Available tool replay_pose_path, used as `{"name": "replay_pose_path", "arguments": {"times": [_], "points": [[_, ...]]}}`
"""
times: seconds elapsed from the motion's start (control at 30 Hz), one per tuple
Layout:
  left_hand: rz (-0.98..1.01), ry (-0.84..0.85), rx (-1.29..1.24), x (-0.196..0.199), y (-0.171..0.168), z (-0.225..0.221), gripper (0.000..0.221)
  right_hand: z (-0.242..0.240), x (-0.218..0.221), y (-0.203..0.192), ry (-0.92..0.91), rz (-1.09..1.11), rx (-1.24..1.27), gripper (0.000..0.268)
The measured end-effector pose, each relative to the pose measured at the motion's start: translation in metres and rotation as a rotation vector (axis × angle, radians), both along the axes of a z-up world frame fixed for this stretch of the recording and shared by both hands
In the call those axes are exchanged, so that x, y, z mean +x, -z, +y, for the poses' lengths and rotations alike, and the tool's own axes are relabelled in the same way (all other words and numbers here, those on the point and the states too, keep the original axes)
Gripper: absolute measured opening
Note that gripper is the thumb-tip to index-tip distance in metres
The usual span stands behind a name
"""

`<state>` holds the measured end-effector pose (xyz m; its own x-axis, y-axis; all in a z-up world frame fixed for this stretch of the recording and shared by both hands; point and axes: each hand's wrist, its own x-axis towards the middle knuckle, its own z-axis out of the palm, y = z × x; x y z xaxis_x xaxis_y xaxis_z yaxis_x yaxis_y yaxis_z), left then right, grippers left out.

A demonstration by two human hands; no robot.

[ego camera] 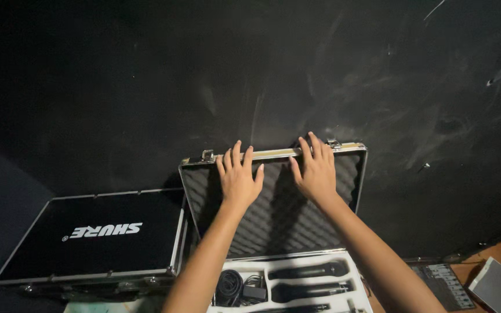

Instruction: The person coils a black cable by hand and places it into an equipment case, then closes the case lid.

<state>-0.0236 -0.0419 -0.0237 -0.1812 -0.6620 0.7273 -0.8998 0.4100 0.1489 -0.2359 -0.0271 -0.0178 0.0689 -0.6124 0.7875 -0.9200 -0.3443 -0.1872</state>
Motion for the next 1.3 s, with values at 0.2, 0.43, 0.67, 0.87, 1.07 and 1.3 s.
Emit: {"name": "replay_pose_path", "arguments": {"times": [0.2,0.43,0.67,0.87,1.07,1.3], "points": [[0.012,-0.027,-0.080,-0.003,-0.004,0.020,0.046,0.015,0.001,0.003,0.071,0.082,-0.054,0.040],[-0.010,-0.032,-0.063,0.002,-0.024,0.070,0.038,0.065,0.006,-0.008,0.099,0.073,-0.090,0.038],[-0.008,0.054,-0.059,0.012,-0.042,0.136,0.042,0.132,0.000,-0.018,0.145,0.188,-0.107,0.042],[-0.068,0.090,0.067,0.023,-0.040,0.210,0.044,0.222,-0.003,-0.022,0.117,0.250,0.047,0.048],[-0.029,0.182,0.101,0.034,-0.040,0.279,0.046,0.293,0.000,-0.030,0.110,0.266,0.131,0.053],[-0.094,0.188,0.295,0.042,-0.011,0.357,0.045,0.365,-0.014,-0.017,0.009,0.323,0.316,0.048]]}}
